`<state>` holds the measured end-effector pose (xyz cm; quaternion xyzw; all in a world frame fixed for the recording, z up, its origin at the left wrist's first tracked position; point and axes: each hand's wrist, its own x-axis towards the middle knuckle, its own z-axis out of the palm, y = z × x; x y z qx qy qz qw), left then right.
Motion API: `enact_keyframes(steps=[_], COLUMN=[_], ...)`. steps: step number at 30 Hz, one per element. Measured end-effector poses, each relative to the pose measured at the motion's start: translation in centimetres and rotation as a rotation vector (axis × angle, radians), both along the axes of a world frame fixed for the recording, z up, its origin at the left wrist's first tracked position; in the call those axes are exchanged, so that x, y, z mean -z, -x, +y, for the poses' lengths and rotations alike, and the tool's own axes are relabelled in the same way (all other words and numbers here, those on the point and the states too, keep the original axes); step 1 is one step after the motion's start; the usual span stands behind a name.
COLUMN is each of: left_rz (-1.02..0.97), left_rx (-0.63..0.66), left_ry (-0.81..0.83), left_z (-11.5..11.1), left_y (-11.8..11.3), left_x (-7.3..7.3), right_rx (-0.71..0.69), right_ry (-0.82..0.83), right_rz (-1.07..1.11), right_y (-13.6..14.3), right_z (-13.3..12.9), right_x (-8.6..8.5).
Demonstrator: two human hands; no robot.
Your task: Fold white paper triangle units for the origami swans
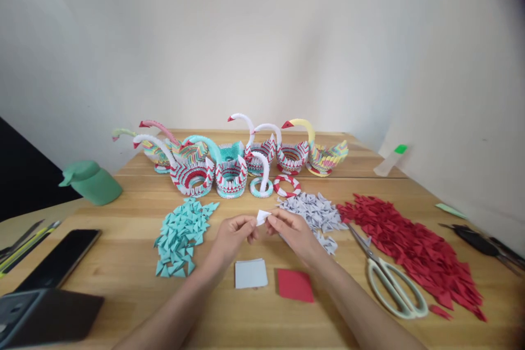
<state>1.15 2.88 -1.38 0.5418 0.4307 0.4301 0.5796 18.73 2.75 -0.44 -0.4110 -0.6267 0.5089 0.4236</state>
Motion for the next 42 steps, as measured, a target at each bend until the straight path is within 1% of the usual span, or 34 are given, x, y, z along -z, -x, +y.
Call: enact_keyframes(steps=[3,7,12,17,22,26,31,34,37,42], left_rz=[-0.009,-0.018,0.038,0.161,0.248,0.257,0.22,0.218,0.273,0.393], left_rx=[0.006,0.007,0.009,-0.018,-0.05,-0.06,-0.036,-0.027,-0.035,-0.052], left_ry=[0.017,0.04,0.021,-0.087,-0.149,-0.172,-0.142,-0.138,-0.179,-0.313], left_z=[0.0,-0.1,-0.3,-0.7,-0.8,-0.8,-0.7,-0.7,-0.9,-1.3], left_y=[0.0,-0.1,-0.3,-0.3,-0.3,-0.2,-0.2,-0.2,-0.3,-0.5], left_x=[-0.1,-0.4,-0.6,-0.6,-0.7,-0.7,-0.5,-0.6,-0.7,-0.8], right_rx=[-0.015,-0.015,0.012,0.039,0.055,0.1,0.047,0.035,0.05,0.09], right_ry=[-0.008,0.023,0.03,-0.024,-0.06,-0.11,-0.173,-0.209,-0.217,-0.203], right_rz=[-0.027,-0.044,-0.056,-0.146,-0.185,-0.199,-0.276,-0.283,-0.279,-0.307], right_y=[0.0,0.1,0.1,0.3,0.5,0.1,-0.3,-0.3,-0.3,-0.1], right_z=[0.1,0.2,0.3,0.1,-0.2,-0.2,-0.2,-0.3,-0.3,-0.3], right_x=[0.1,0.3,0.7,0.3,-0.3,-0.3,-0.5,-0.6,-0.7,-0.6])
